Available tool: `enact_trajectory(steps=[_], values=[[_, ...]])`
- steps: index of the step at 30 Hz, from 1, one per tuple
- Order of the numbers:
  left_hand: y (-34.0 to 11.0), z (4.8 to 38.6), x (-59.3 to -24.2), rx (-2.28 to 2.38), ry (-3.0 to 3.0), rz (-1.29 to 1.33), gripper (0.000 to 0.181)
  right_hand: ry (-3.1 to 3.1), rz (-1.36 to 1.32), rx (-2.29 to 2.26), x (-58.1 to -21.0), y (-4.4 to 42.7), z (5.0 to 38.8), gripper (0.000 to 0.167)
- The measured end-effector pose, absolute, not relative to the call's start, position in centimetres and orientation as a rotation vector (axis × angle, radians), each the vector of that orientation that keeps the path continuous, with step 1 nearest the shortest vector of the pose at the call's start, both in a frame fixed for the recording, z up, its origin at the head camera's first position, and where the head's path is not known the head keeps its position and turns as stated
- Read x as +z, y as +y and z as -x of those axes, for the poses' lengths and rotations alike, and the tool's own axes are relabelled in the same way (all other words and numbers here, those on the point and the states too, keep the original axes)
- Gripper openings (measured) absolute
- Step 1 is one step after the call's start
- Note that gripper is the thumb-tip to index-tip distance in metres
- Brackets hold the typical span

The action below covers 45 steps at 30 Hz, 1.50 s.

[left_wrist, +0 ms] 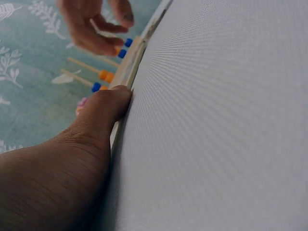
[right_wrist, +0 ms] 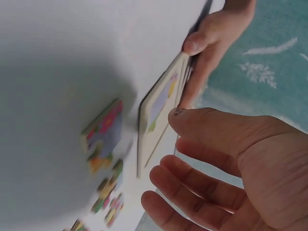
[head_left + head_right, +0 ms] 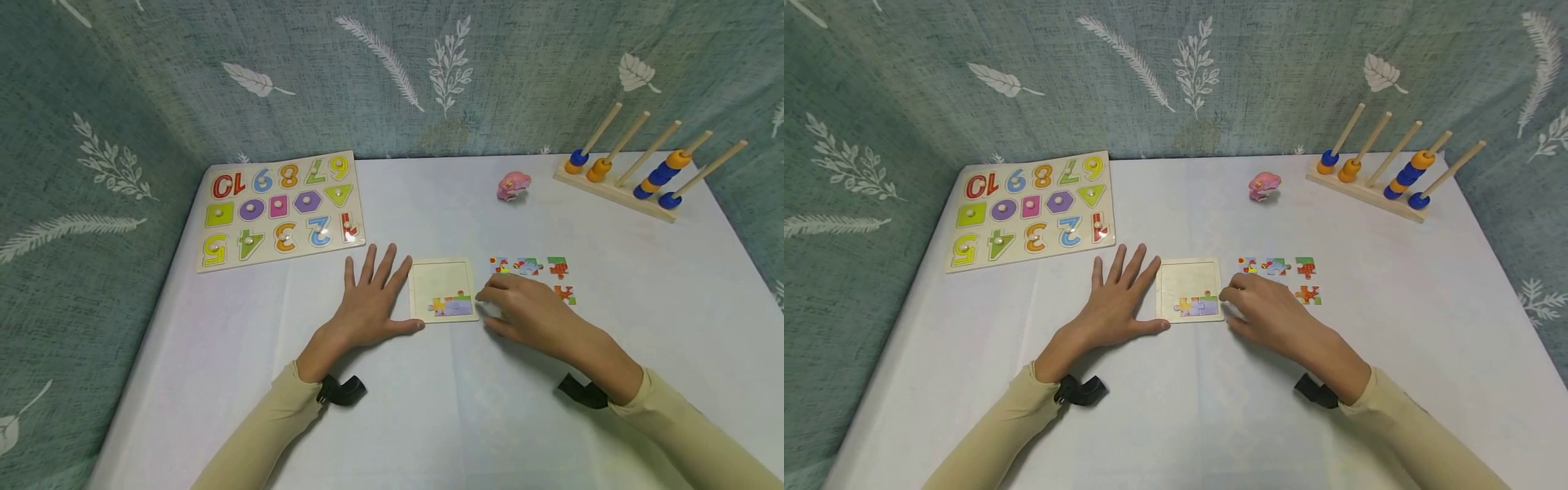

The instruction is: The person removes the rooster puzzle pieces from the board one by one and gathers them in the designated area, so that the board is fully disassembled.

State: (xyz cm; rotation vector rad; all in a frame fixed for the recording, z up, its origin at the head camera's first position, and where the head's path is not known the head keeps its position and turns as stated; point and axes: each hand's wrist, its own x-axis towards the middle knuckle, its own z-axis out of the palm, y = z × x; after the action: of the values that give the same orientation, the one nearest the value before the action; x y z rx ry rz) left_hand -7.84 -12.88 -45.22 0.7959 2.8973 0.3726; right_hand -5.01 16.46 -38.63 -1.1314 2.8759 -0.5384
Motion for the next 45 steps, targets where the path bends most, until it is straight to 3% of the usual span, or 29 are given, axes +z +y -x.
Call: enact_trajectory(steps=[20, 45], values=[[-13.0, 7.7, -45.2, 0.404, 2.879, -0.803, 0.112, 2.797, 1.296, -0.6, -39.5, 12.2, 6.8, 0.022], [-13.2, 7.9, -45.3, 0.388, 2.877, -0.806, 0.111, 2.701, 1.226, -0.551, -39.8, 10.1, 7.6, 0.025]])
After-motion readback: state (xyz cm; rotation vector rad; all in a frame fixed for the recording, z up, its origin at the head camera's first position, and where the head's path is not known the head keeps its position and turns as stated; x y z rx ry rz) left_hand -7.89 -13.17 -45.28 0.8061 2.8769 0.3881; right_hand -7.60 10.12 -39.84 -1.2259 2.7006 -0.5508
